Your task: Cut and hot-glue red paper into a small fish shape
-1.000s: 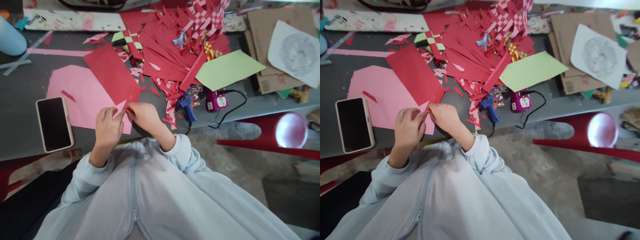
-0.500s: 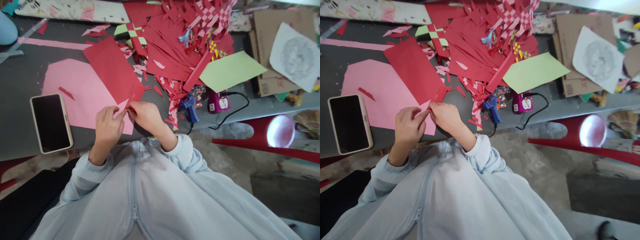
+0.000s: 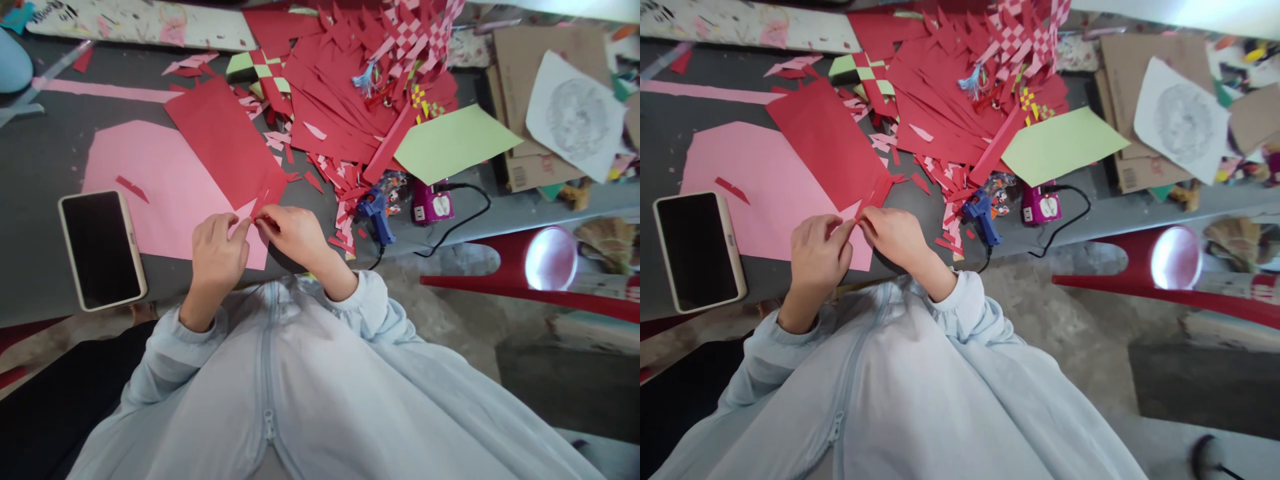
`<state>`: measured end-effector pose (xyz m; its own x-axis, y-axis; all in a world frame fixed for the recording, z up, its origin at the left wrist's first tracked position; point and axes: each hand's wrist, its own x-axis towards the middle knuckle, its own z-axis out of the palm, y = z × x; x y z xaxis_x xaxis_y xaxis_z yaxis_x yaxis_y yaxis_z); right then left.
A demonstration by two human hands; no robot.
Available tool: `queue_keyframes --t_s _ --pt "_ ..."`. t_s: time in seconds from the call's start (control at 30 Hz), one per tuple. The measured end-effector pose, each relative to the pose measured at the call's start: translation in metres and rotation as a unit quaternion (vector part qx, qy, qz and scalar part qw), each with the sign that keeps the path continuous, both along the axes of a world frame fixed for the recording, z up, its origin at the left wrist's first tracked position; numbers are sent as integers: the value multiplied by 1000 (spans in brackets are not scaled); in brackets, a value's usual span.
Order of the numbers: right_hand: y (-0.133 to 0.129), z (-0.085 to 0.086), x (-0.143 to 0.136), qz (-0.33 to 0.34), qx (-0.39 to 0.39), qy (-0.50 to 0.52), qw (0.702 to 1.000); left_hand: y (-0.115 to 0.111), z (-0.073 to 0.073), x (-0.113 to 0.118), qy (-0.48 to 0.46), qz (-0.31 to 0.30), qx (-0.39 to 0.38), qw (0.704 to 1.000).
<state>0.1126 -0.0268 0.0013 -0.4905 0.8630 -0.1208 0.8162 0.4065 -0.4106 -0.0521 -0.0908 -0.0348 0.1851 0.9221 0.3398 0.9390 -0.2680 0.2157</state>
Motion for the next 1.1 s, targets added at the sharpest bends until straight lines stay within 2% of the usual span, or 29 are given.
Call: queue_keyframes --t_s 0.13,0.27,0.43,0.57,0.7,0.93,1.1 --pt "4 9 15 -16 -7 36 999 0 0 -1 -12 -1 -8 1000" --pt "7 16 34 -62 3 47 997 0 0 -1 -42 2 -34 999" --pt "6 19 52 -93 -3 51 994 0 -1 -1 -59 24 -6 998" --pt "6 21 58 -107 -4 50 993 0 -2 -3 -78 17 -1 997" --pt "8 23 51 -90 -5 57 994 0 -1 -3 -106 24 -18 994" --pt "10 21 13 -5 -22 8 1000 2 3 -4 -118 30 -38 992" --pt "12 21 3 1 -8 -3 1000 1 3 -3 -116 32 -32 992"
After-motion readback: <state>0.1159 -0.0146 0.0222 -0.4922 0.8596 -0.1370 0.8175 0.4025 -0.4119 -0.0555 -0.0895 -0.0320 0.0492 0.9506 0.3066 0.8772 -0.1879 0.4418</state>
